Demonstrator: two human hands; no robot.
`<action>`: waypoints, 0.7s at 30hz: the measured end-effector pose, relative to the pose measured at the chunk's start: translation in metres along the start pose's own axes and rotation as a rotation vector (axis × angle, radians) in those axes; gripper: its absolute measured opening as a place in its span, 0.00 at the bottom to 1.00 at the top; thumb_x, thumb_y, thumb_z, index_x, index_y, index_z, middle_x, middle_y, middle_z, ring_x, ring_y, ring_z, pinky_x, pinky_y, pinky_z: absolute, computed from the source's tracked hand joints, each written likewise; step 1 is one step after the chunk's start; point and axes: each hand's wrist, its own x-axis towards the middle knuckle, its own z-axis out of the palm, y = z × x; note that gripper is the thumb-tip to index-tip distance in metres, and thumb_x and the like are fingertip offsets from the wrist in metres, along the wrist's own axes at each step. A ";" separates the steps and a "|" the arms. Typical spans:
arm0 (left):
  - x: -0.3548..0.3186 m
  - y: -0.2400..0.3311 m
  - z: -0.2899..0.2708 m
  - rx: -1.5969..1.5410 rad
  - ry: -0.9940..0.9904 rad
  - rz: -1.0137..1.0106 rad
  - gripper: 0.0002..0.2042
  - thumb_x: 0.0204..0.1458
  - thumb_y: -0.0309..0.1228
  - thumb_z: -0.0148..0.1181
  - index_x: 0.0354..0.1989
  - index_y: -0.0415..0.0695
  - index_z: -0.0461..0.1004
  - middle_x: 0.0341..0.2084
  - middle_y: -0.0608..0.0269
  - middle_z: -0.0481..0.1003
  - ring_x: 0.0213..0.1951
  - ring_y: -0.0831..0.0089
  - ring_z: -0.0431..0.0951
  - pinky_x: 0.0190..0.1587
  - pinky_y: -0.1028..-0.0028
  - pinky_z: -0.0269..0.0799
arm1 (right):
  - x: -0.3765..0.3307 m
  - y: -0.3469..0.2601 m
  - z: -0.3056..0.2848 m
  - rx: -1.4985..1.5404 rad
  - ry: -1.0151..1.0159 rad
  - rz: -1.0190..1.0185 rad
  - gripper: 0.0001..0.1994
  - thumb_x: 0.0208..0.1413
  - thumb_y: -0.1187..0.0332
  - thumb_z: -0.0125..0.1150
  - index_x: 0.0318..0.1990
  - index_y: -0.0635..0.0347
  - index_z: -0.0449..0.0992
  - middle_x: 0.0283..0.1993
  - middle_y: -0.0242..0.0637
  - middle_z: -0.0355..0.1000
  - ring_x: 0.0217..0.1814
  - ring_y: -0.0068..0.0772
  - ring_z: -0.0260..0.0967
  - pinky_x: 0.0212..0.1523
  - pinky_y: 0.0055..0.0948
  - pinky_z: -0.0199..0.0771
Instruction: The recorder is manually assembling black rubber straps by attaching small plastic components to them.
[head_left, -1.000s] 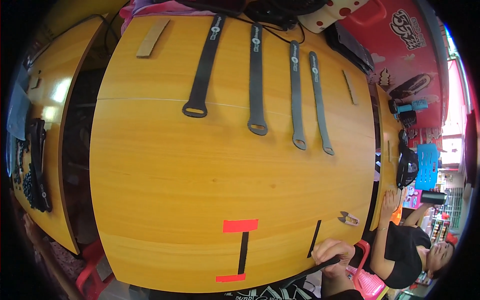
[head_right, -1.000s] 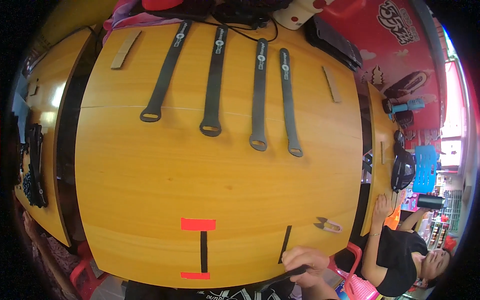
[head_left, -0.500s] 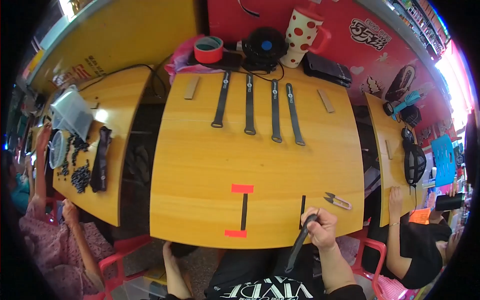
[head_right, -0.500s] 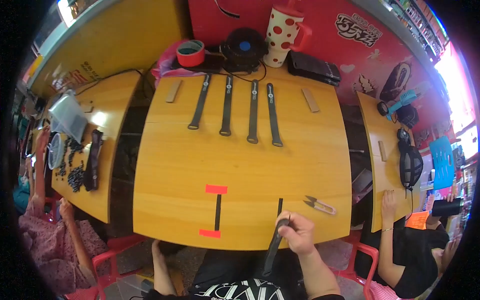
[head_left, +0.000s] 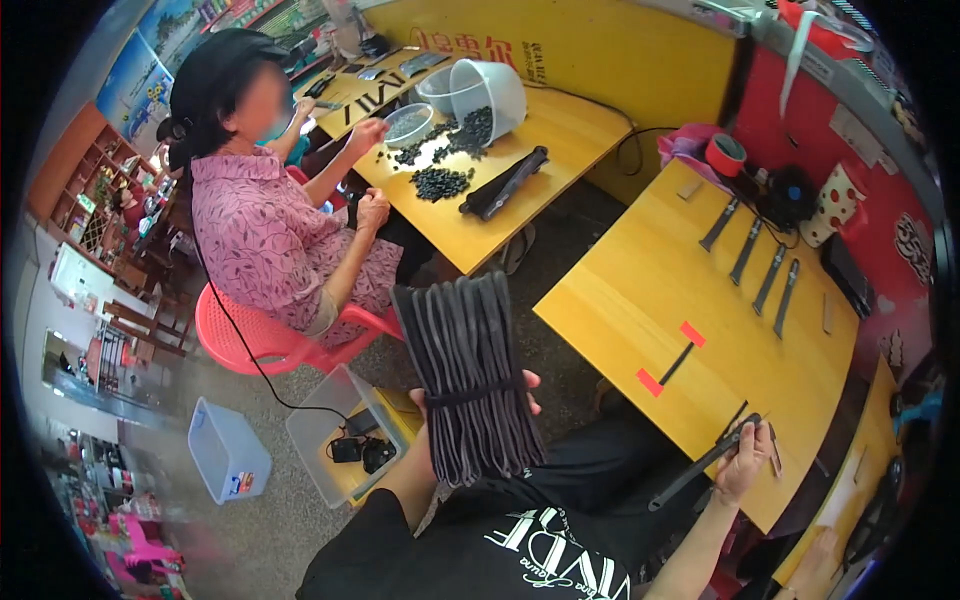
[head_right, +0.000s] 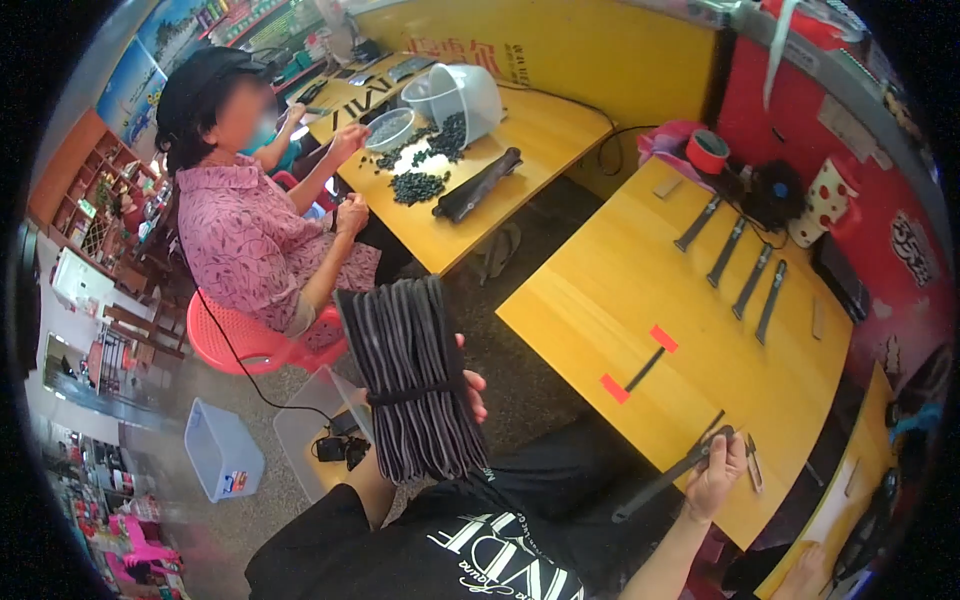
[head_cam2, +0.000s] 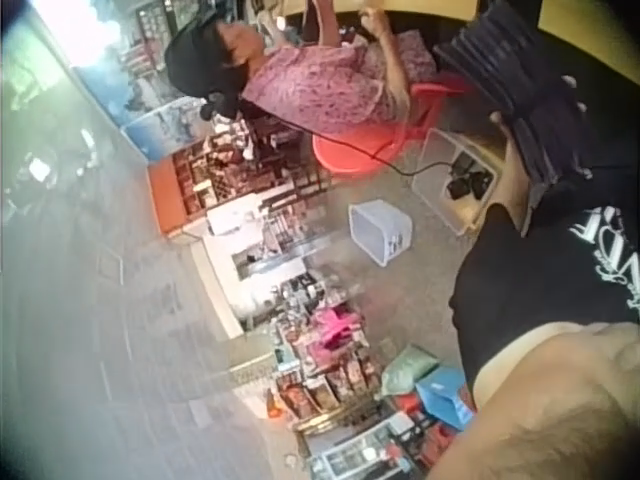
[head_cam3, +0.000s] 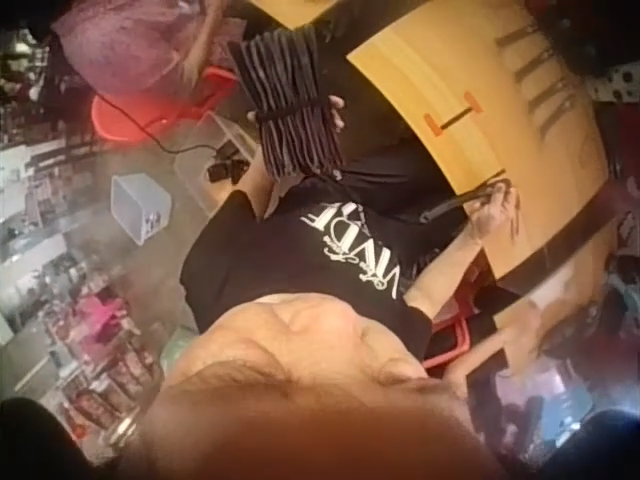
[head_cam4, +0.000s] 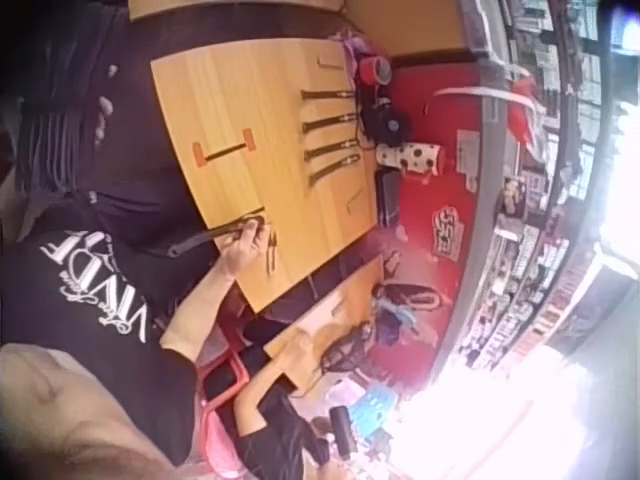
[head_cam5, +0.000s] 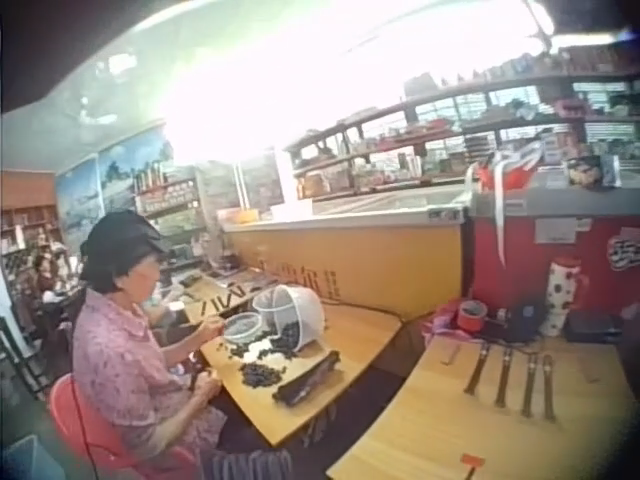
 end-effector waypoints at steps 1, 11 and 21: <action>0.008 -0.008 0.005 -0.043 -0.034 -0.035 0.58 0.30 0.66 0.65 0.66 0.42 0.47 0.63 0.40 0.52 0.61 0.40 0.58 0.57 0.43 0.62 | -0.001 -0.003 0.001 0.010 -0.009 -0.009 0.02 0.60 0.76 0.53 0.38 0.60 0.71 0.32 0.27 0.70 0.31 0.14 0.65 0.31 0.12 0.62; 0.076 -0.071 0.057 -0.219 0.371 -0.030 0.26 0.58 0.55 0.43 0.55 0.48 0.70 0.53 0.60 0.71 0.54 0.62 0.71 0.59 0.59 0.62 | 0.001 -0.012 0.015 0.013 0.037 -0.010 0.05 0.58 0.75 0.55 0.30 0.57 0.70 0.25 0.21 0.65 0.23 0.09 0.56 0.21 0.12 0.52; 0.115 -0.068 0.086 -0.070 0.281 -0.132 0.25 0.56 0.48 0.52 0.54 0.41 0.68 0.49 0.54 0.73 0.52 0.60 0.72 0.58 0.60 0.62 | -0.002 -0.024 0.024 0.003 0.005 0.011 0.04 0.59 0.71 0.56 0.31 0.56 0.72 0.23 0.18 0.62 0.19 0.09 0.50 0.18 0.13 0.45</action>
